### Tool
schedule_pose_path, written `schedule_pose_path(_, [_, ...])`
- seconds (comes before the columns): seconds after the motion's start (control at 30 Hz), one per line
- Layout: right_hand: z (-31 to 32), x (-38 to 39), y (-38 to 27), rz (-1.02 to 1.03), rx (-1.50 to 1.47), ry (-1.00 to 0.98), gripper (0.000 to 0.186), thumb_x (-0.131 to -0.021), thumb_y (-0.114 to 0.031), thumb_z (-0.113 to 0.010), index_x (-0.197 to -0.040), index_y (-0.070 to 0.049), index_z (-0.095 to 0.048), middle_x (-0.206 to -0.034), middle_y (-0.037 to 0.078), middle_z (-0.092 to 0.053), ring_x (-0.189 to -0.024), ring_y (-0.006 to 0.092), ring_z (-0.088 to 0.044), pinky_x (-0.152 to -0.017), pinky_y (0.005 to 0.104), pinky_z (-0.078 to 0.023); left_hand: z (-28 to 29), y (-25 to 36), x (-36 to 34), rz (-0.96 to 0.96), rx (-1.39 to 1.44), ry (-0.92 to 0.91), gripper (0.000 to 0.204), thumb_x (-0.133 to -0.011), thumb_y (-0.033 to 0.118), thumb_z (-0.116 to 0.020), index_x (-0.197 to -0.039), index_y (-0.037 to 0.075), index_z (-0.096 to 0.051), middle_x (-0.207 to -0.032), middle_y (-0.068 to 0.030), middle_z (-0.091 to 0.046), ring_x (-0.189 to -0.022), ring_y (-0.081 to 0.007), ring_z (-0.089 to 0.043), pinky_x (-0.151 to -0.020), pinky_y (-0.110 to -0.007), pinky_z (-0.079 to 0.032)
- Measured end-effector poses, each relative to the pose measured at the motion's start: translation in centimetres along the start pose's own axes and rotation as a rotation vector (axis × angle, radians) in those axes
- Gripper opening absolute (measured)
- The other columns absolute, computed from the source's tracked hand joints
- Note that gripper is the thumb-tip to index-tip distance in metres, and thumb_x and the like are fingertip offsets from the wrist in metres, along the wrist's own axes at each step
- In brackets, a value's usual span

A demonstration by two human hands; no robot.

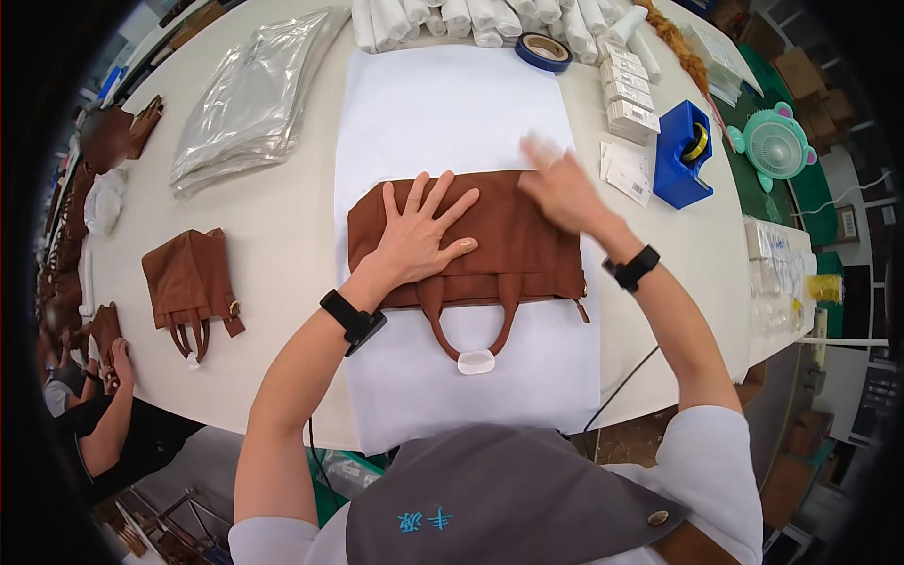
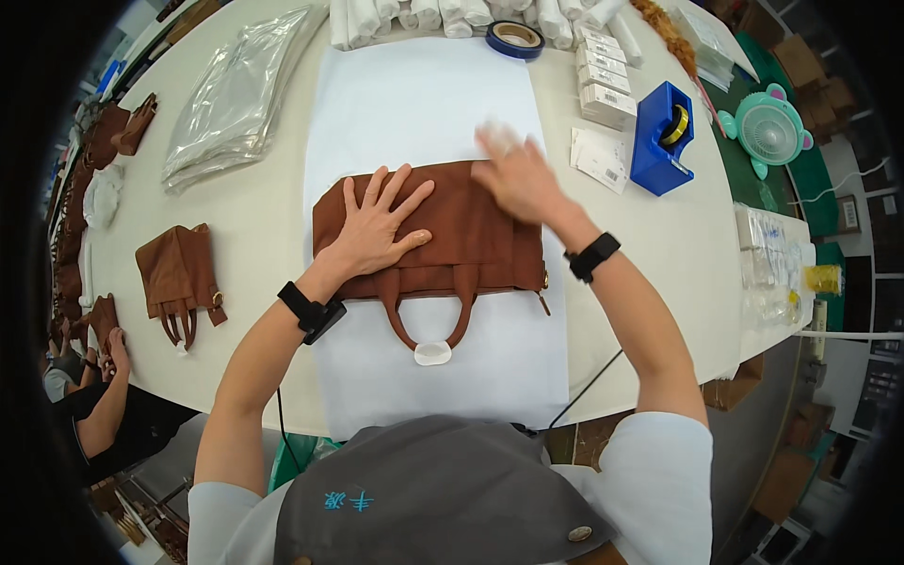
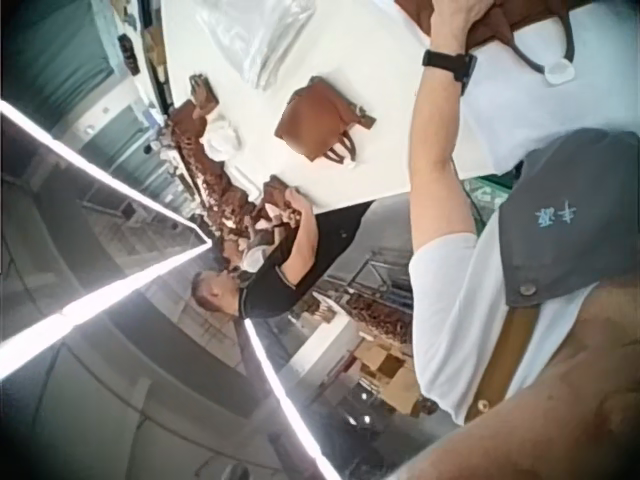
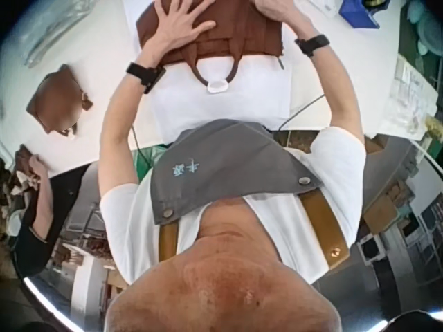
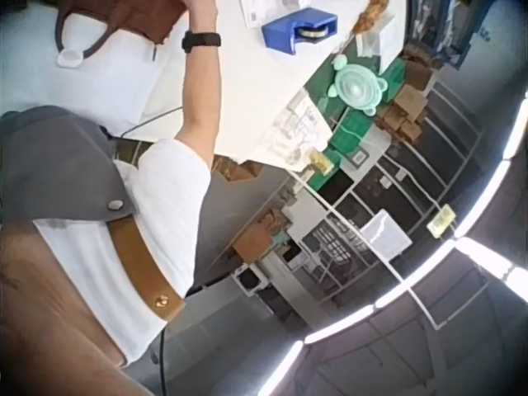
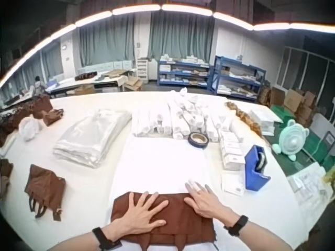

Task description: The person wraps brown handbags in white tissue paper and places them into clear plastic bags. They insert rolled paper into the bags to maintain shape, fold the tissue neatly, seal the plastic, and place the finished packages into a green bin. The process is repeated for multiple handbags.

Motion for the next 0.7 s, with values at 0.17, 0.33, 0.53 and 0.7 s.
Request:
schedule_pose_path(0.17, [-0.6, -4.7, 2.8, -0.303, -0.131, -0.537, 0.049, -0.091, -0.036, -0.038, -0.131, -0.008, -0.036, -0.124, 0.022, -0.047, -0.109, 0.0386, -0.048, -0.094, 0.0436, -0.036, 0.5, 0.1, 0.2, -0.001, 0.012, 0.044, 0.066, -0.083, 0.059, -0.042, -0.139, 0.027, -0.027, -0.146, -0.0123, -0.017, -0.133, -0.0379, -0.014, -0.097, -0.069, -0.003])
schedule_pose_path(0.33, [-6.5, -13.1, 7.2, -0.313, -0.194, -0.432, 0.044, -0.088, -0.024, -0.038, -0.129, -0.008, -0.035, -0.124, 0.022, -0.048, -0.111, 0.0383, -0.046, -0.091, 0.0484, -0.036, 0.8, 0.4, 0.1, 0.008, 0.049, 0.029, 0.067, -0.083, 0.060, -0.042, -0.139, 0.026, -0.029, -0.146, -0.0128, -0.017, -0.133, -0.0382, -0.013, -0.097, -0.069, -0.003])
schedule_pose_path(0.53, [-9.0, -15.4, 6.7, -0.204, 0.035, -0.443, 0.051, -0.080, -0.005, -0.037, -0.131, -0.008, -0.033, -0.134, 0.016, -0.040, -0.128, 0.0336, -0.032, -0.100, 0.0544, -0.026, 0.3, 0.4, 0.0, 0.014, 0.052, 0.043, 0.065, -0.084, 0.062, -0.038, -0.138, 0.026, -0.032, -0.147, -0.0113, -0.016, -0.134, -0.0369, -0.011, -0.098, -0.068, -0.002])
schedule_pose_path(0.7, [-6.7, -14.9, 5.2, -0.116, 0.001, -0.653, 0.051, -0.079, -0.007, -0.042, -0.130, -0.012, -0.039, -0.128, 0.016, -0.047, -0.120, 0.0332, -0.042, -0.096, 0.0483, -0.035, 0.3, 0.2, 0.2, 0.039, 0.054, 0.050, 0.062, -0.085, 0.060, -0.036, -0.138, 0.027, -0.032, -0.147, -0.0106, -0.016, -0.134, -0.0361, -0.011, -0.098, -0.068, -0.001])
Point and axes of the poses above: each hand's wrist, its own x-axis away from the middle knuckle, its own z-axis out of the back of the hand, y = z × x, the point moved 2 cm from there along -x, towards the middle knuckle
